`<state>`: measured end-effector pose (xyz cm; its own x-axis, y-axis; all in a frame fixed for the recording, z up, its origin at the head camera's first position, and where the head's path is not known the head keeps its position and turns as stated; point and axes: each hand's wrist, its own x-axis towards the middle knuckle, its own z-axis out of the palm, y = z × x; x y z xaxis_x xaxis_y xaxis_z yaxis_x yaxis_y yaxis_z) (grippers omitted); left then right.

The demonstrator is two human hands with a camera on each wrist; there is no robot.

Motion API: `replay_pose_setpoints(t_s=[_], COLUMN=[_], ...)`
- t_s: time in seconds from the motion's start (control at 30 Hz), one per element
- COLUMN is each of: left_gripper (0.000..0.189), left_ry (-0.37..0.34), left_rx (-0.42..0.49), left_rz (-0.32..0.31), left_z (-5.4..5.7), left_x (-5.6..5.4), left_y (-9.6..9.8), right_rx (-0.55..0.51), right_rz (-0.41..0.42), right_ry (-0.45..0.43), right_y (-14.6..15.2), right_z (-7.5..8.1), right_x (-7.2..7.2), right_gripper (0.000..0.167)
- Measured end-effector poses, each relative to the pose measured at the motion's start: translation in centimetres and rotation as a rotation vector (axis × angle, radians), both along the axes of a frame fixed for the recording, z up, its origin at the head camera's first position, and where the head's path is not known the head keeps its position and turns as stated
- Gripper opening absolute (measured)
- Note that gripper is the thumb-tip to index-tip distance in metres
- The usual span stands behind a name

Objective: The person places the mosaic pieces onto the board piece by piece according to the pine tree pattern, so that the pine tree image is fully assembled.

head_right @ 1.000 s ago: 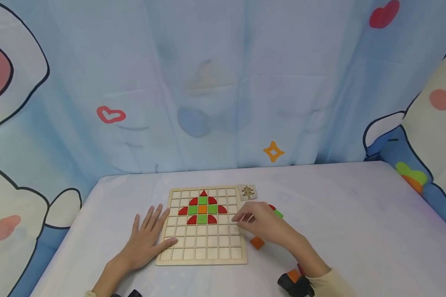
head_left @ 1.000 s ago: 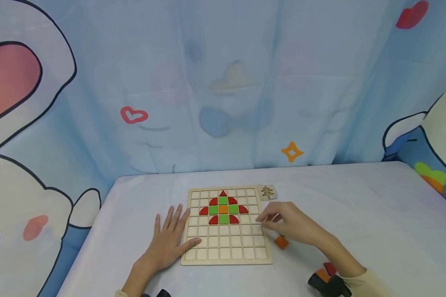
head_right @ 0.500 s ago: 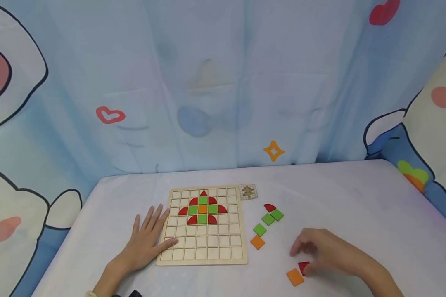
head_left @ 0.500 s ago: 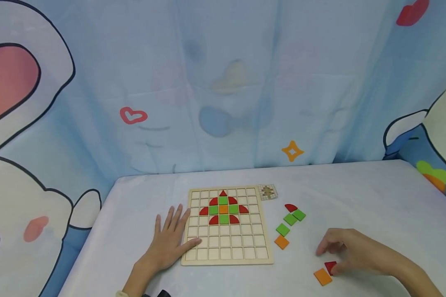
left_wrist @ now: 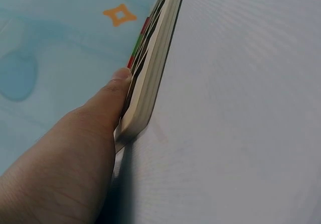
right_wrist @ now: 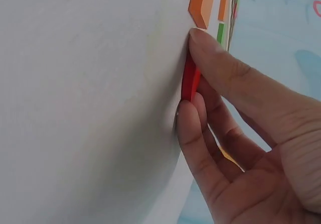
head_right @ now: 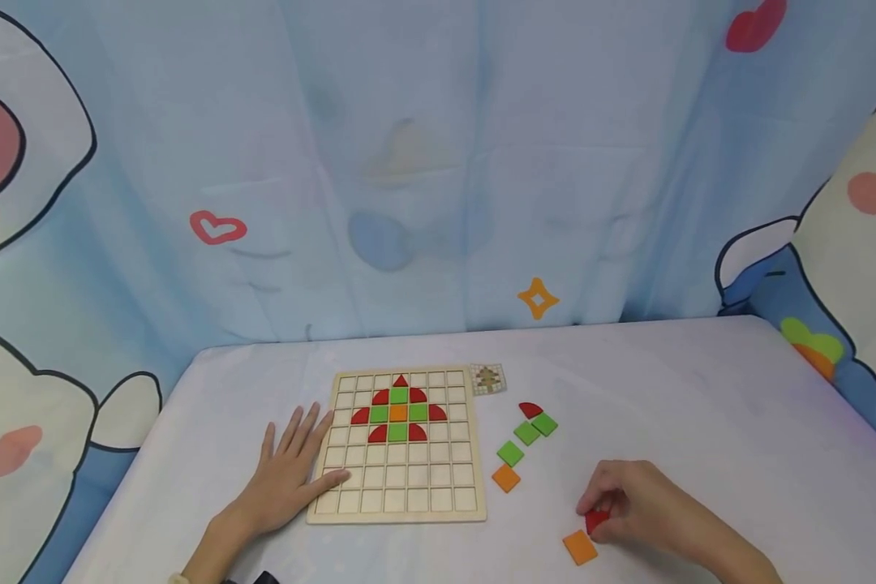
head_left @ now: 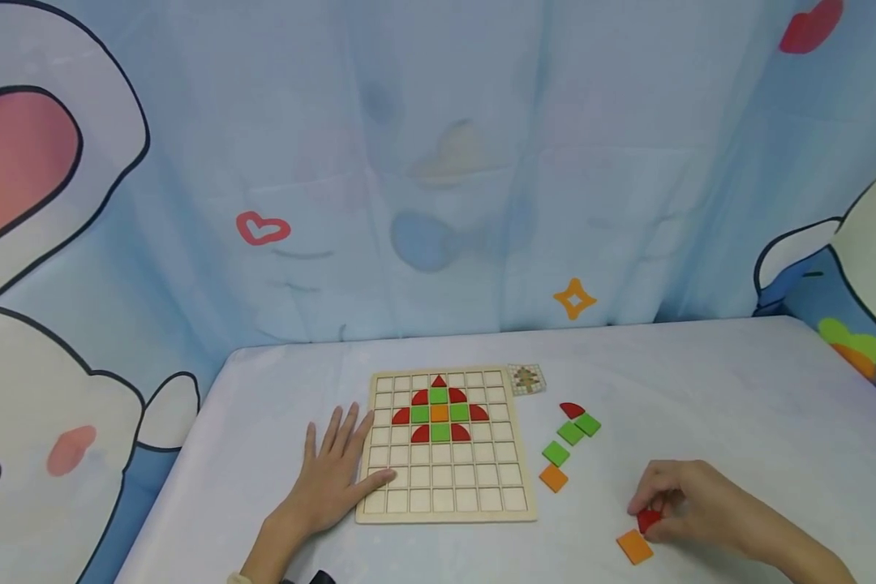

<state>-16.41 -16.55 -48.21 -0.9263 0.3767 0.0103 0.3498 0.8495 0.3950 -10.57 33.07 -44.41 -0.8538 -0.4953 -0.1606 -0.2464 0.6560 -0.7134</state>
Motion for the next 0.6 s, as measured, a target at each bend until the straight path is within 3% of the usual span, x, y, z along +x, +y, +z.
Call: replay_pose_setpoints(t_s=[0.3,0.6], left_gripper=[0.093,0.093], left_ry=[0.01,0.004], left_rx=[-0.007,-0.006], left_rz=[-0.002,0.002], left_z=[-0.1,-0.1], left_x=[0.0,-0.1], left_y=[0.0,0.1], right_rx=[0.048,0.036], right_rz=[-0.036,-0.01], right_ry=[0.047,0.051], right_y=[-0.8,-1.2], right_z=[0.4,0.7], right_x=[-0.4,-0.5], right_gripper=[0.016,0.019])
